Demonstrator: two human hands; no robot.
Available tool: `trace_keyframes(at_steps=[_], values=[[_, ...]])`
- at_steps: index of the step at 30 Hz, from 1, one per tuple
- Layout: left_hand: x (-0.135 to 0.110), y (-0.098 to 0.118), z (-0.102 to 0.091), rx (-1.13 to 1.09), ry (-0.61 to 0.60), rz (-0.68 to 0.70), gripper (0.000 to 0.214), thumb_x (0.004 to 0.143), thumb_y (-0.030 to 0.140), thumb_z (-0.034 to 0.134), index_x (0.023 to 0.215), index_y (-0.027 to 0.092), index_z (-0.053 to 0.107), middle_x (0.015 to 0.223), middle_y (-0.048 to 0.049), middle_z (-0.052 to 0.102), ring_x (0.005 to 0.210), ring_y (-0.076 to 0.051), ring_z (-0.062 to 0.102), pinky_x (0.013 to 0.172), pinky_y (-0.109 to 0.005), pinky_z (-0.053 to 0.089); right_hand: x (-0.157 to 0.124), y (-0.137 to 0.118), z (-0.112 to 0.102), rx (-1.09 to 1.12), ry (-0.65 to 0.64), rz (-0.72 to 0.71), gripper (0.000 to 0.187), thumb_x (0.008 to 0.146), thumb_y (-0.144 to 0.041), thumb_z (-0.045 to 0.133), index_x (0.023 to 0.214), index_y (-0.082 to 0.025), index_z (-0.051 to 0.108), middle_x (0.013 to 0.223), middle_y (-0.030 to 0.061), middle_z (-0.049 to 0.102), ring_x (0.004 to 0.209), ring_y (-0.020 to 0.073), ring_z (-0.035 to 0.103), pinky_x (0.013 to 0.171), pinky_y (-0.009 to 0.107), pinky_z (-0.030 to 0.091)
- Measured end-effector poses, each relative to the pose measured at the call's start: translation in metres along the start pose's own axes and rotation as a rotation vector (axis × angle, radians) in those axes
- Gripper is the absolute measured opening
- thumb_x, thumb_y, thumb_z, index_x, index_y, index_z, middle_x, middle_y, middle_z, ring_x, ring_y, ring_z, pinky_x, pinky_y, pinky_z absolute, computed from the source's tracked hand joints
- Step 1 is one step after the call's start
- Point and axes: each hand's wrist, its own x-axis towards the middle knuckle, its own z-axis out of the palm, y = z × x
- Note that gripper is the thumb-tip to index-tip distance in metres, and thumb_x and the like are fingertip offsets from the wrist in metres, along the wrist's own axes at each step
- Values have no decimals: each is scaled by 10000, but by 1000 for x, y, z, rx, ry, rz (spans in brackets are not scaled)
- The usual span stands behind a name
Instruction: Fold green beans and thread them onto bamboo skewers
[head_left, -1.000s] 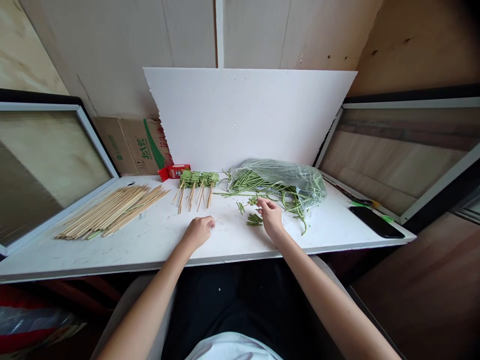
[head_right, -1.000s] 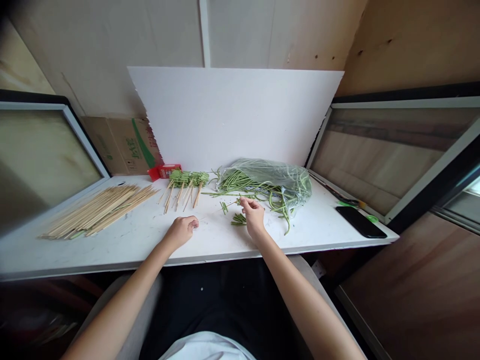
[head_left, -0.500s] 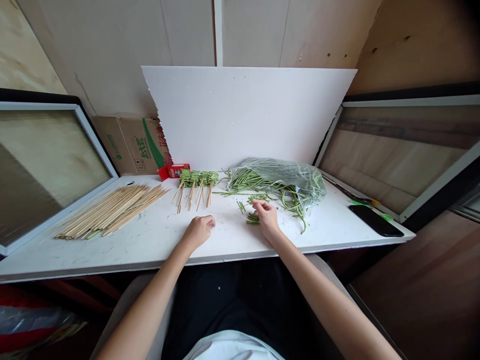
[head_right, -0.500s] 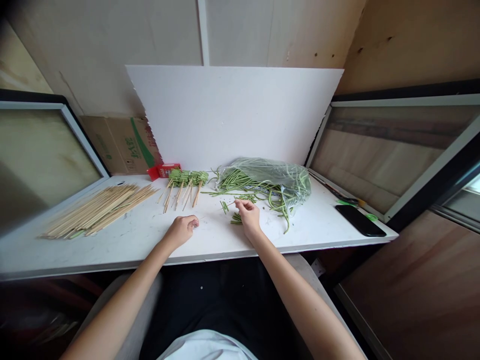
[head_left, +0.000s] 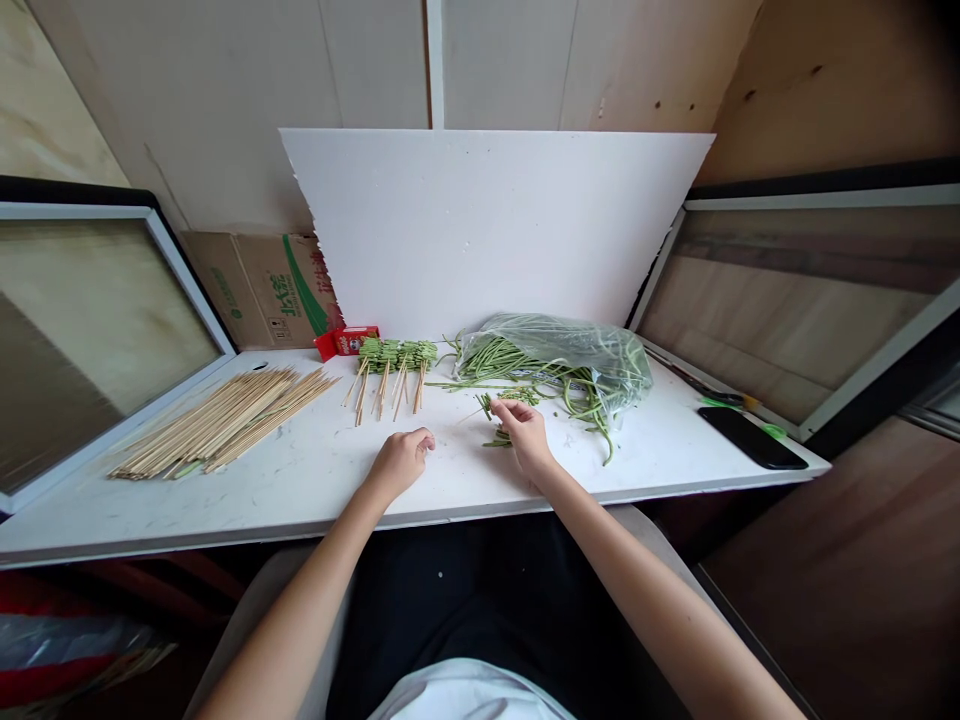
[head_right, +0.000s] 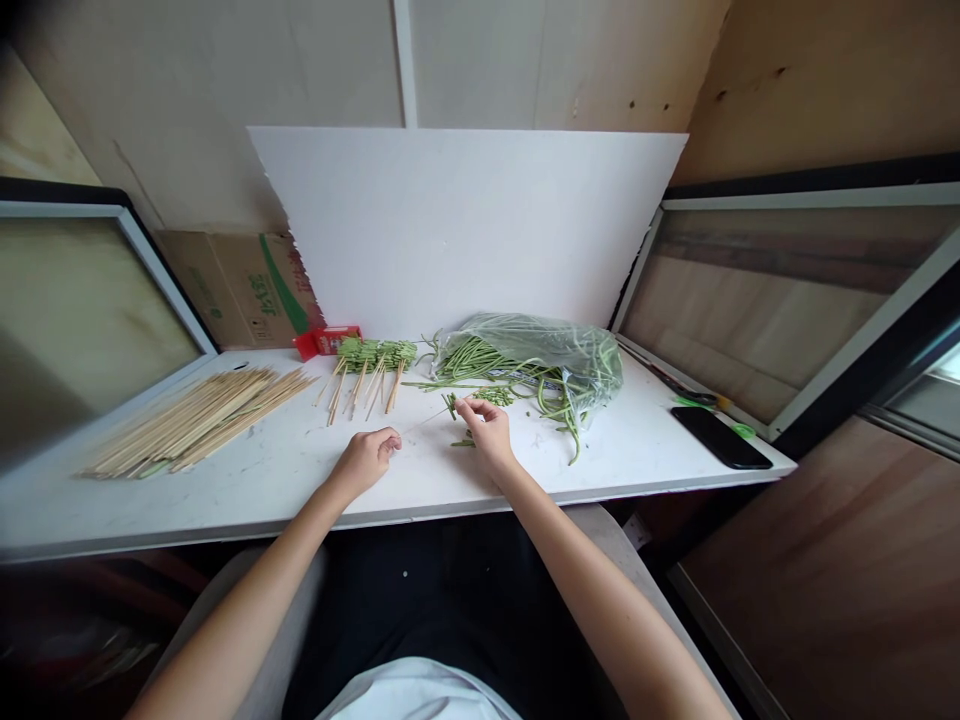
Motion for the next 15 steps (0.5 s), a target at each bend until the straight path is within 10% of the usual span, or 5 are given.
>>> trace_keyframes(at_steps=[7, 15], values=[[0, 1, -2, 9, 24, -2, 261, 963, 110, 502, 938, 213, 741, 891, -55, 807, 817, -228, 757, 754, -310, 538, 24, -25, -36, -122, -80, -12, 611, 916, -737, 603, 1012, -178, 830, 1030, 129, 792, 934, 241, 675, 646, 289, 427], [0, 1, -1, 40, 27, 1, 260, 974, 140, 507, 1022, 214, 750, 851, -52, 792, 785, -233, 744, 736, -312, 517, 48, -37, -100, -998, -445, -23, 298, 898, -473, 727, 902, -206, 859, 945, 114, 817, 816, 262, 696, 702, 337, 486]])
